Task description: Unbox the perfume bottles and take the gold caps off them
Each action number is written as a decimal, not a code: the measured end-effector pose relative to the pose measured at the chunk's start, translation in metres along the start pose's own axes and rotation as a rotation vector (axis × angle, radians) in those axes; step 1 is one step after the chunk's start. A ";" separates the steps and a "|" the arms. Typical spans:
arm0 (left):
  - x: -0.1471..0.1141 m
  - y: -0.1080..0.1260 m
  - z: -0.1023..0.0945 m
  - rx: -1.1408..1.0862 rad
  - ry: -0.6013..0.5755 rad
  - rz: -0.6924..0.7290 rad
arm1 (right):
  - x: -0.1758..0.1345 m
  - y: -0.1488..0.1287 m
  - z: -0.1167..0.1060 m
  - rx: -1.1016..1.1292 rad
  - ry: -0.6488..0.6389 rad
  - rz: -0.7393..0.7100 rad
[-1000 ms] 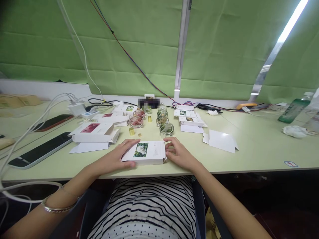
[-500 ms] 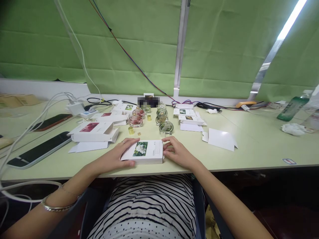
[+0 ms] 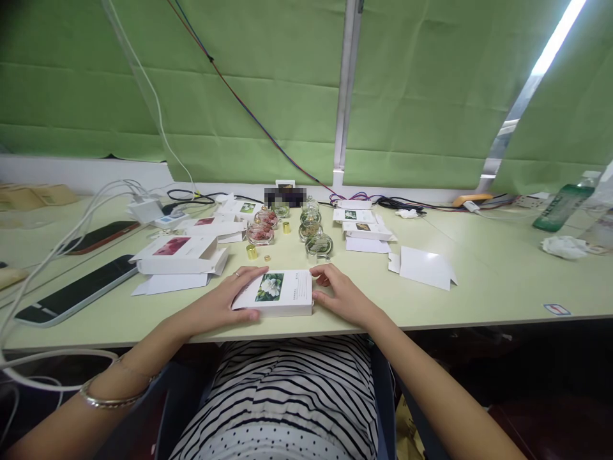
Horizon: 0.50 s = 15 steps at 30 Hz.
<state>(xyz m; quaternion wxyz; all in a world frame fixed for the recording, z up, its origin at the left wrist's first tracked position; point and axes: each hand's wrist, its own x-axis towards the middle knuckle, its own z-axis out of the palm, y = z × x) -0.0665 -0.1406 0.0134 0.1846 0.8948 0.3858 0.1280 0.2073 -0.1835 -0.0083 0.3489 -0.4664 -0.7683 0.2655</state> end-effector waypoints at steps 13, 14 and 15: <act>0.000 0.000 0.000 0.007 0.010 -0.013 | 0.001 0.004 0.001 -0.055 -0.015 0.034; 0.000 0.000 0.001 0.007 0.011 -0.014 | 0.001 0.004 0.001 -0.048 -0.017 0.027; 0.000 0.000 0.001 0.007 0.012 -0.013 | 0.001 0.004 0.000 -0.042 -0.021 0.019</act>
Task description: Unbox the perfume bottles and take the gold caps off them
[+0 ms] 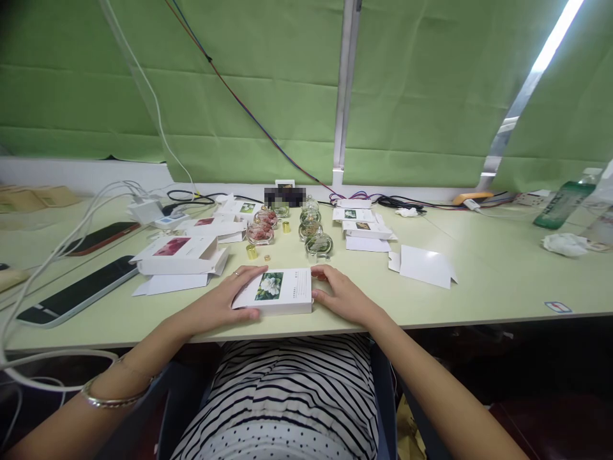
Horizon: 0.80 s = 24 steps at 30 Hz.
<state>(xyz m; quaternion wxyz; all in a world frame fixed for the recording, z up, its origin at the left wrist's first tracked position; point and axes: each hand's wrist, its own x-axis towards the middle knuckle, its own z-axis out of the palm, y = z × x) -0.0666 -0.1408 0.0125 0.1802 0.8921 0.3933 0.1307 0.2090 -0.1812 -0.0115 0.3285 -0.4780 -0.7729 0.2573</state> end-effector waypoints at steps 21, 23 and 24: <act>0.000 -0.001 0.001 -0.016 0.008 0.045 | -0.006 -0.007 -0.001 -0.189 -0.109 -0.194; -0.001 0.000 0.000 -0.052 0.019 0.054 | -0.006 -0.009 0.001 -0.321 -0.129 -0.216; -0.002 0.001 -0.001 -0.082 0.034 0.064 | -0.006 -0.010 0.002 -0.366 -0.115 -0.219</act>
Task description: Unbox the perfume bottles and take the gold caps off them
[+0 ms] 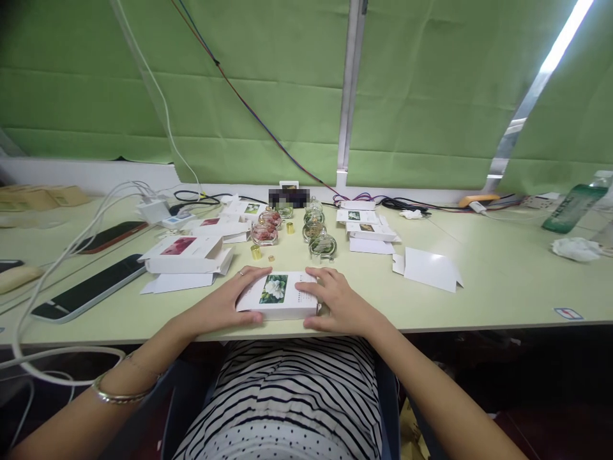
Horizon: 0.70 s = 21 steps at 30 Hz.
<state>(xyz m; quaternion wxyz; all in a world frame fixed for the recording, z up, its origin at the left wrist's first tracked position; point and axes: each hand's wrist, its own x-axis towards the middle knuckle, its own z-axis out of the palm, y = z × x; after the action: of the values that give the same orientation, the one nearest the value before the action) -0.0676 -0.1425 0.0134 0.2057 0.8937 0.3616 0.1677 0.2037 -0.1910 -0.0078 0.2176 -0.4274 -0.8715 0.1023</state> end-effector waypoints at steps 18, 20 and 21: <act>0.001 0.013 0.007 -0.171 -0.126 0.123 | 0.001 0.000 0.001 0.135 -0.032 0.144; 0.002 0.016 0.005 -0.080 -0.155 0.177 | 0.002 -0.003 0.002 0.167 0.005 0.170; 0.002 0.018 0.004 -0.046 -0.166 0.198 | 0.003 -0.005 0.003 0.179 0.029 0.188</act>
<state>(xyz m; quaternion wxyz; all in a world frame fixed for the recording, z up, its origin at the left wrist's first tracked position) -0.0545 -0.1536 0.0190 0.2380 0.9309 0.2494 0.1211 0.1971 -0.1920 -0.0082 0.2568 -0.4876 -0.8117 0.1937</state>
